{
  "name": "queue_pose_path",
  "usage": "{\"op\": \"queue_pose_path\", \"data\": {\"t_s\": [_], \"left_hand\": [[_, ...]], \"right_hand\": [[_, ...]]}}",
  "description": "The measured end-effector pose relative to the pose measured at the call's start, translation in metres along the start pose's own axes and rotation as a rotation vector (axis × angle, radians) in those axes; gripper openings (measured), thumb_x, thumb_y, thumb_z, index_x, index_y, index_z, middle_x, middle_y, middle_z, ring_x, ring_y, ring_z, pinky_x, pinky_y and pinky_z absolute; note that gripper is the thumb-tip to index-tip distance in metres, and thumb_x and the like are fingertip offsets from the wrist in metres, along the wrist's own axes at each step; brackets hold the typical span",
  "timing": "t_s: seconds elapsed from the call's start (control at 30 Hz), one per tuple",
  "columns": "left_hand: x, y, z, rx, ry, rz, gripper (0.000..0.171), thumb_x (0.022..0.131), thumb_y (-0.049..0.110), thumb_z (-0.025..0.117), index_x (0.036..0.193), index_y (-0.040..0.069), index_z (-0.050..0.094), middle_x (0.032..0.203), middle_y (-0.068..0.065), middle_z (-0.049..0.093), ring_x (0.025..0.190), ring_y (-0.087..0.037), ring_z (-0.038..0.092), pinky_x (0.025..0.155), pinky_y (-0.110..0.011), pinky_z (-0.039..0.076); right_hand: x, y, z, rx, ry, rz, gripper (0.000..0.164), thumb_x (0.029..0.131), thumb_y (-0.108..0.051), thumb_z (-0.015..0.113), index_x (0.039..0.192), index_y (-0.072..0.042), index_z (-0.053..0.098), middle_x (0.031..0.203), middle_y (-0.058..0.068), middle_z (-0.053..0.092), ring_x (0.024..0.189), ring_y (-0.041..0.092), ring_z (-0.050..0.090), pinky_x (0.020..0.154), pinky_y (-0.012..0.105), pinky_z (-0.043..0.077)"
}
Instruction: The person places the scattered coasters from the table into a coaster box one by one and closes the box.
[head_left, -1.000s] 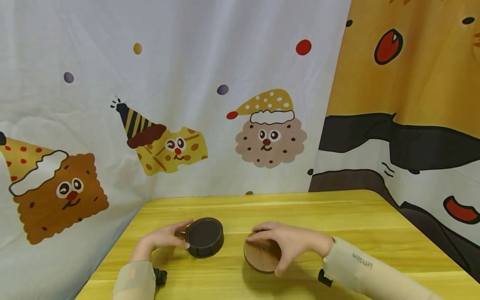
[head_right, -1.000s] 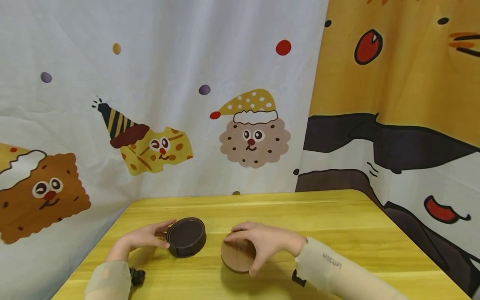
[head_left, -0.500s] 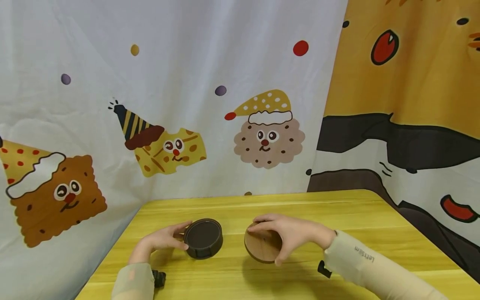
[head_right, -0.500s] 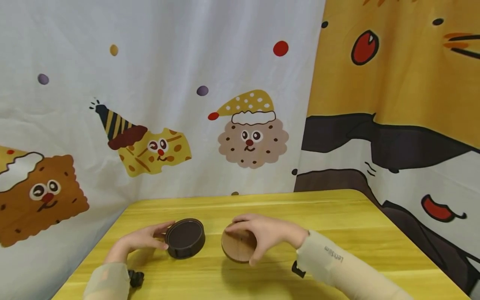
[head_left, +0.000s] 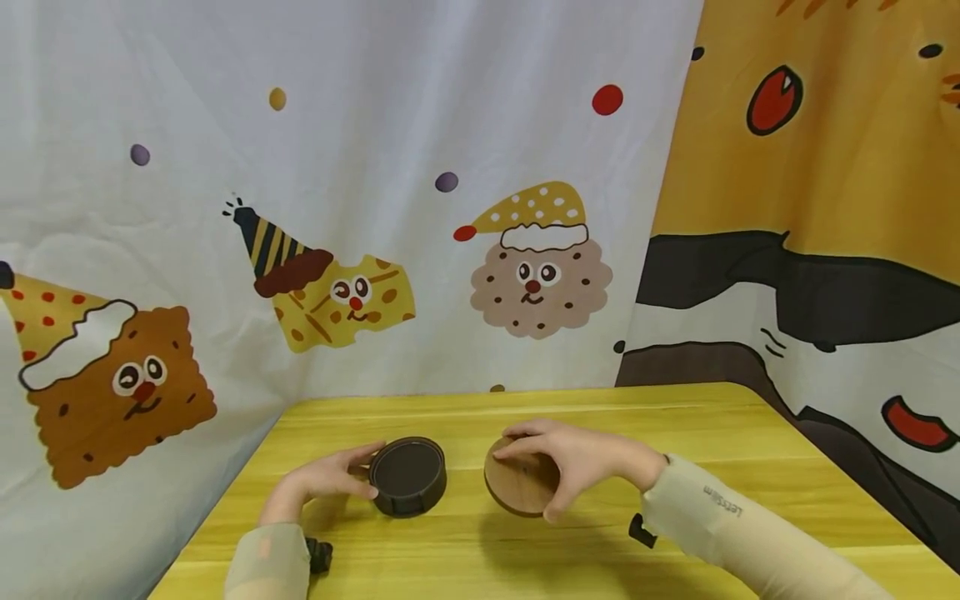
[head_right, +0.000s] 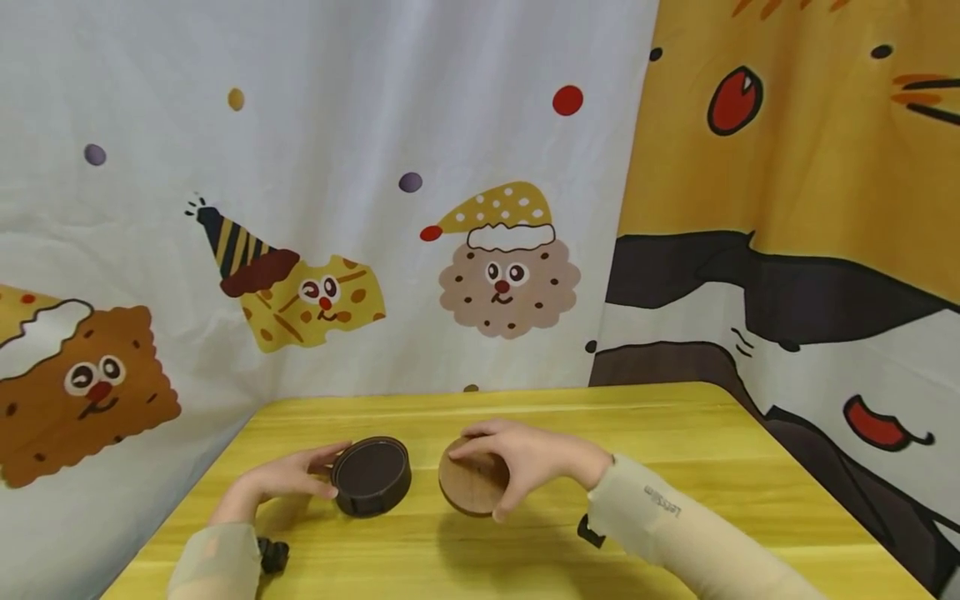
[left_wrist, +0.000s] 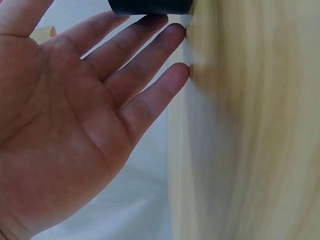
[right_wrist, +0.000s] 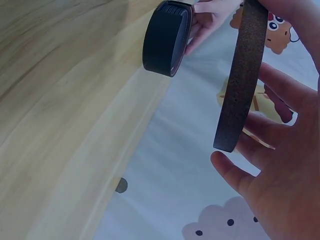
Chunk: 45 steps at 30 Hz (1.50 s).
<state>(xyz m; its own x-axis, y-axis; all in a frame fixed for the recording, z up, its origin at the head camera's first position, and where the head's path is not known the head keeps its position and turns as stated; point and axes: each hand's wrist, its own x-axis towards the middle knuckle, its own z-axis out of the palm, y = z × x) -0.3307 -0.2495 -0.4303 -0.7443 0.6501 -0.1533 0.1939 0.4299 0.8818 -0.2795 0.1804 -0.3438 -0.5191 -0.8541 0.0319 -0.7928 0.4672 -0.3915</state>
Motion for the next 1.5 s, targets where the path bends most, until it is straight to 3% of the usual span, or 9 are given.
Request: {"op": "queue_pose_path", "data": {"t_s": [0.3,0.6,0.83,1.17,1.5], "left_hand": [[0.0,-0.001,0.001,0.011,0.008,-0.004,0.09,0.087,0.018,0.074,0.153,-0.003,0.017,0.151,-0.031,0.027,0.13,-0.047,0.039,0.101,-0.057,0.036],[0.0,0.001,0.0,0.065,0.017,0.0,0.092,0.086,0.02,0.074,0.153,-0.005,0.016,0.15,-0.032,0.027,0.131,-0.049,0.037,0.101,-0.057,0.037],[0.001,0.001,0.0,0.055,0.02,-0.008,0.091,0.086,0.019,0.075,0.153,-0.002,0.017,0.15,-0.031,0.028,0.131,-0.048,0.038,0.101,-0.057,0.037],[0.0,0.004,0.0,0.075,0.039,-0.042,0.091,0.086,0.02,0.075,0.154,0.0,0.018,0.152,-0.03,0.026,0.131,-0.047,0.038,0.102,-0.058,0.035],[0.001,0.0,0.001,0.068,0.052,-0.033,0.092,0.085,0.018,0.076,0.154,-0.001,0.017,0.15,-0.032,0.028,0.13,-0.047,0.04,0.1,-0.057,0.037]], "right_hand": [[0.017,0.003,0.009,-0.018,-0.016,-0.021,0.087,0.068,-0.041,0.084,0.146,-0.034,0.045,0.153,0.003,0.032,0.137,0.026,0.032,0.102,0.045,0.038],[0.04,0.001,0.02,0.043,-0.044,-0.027,0.085,0.07,-0.04,0.082,0.146,-0.035,0.044,0.155,0.0,0.028,0.14,0.023,0.029,0.105,0.045,0.036],[0.064,0.0,0.024,0.023,-0.056,-0.063,0.086,0.071,-0.041,0.082,0.147,-0.03,0.045,0.155,0.006,0.029,0.141,0.026,0.028,0.107,0.044,0.033],[0.103,0.001,0.025,0.028,-0.077,-0.068,0.085,0.074,-0.043,0.082,0.148,-0.029,0.044,0.155,0.007,0.027,0.142,0.026,0.026,0.108,0.043,0.032],[0.135,0.0,0.032,0.006,-0.093,-0.066,0.085,0.074,-0.044,0.082,0.148,-0.03,0.043,0.154,0.006,0.029,0.14,0.026,0.029,0.108,0.043,0.032]]}}
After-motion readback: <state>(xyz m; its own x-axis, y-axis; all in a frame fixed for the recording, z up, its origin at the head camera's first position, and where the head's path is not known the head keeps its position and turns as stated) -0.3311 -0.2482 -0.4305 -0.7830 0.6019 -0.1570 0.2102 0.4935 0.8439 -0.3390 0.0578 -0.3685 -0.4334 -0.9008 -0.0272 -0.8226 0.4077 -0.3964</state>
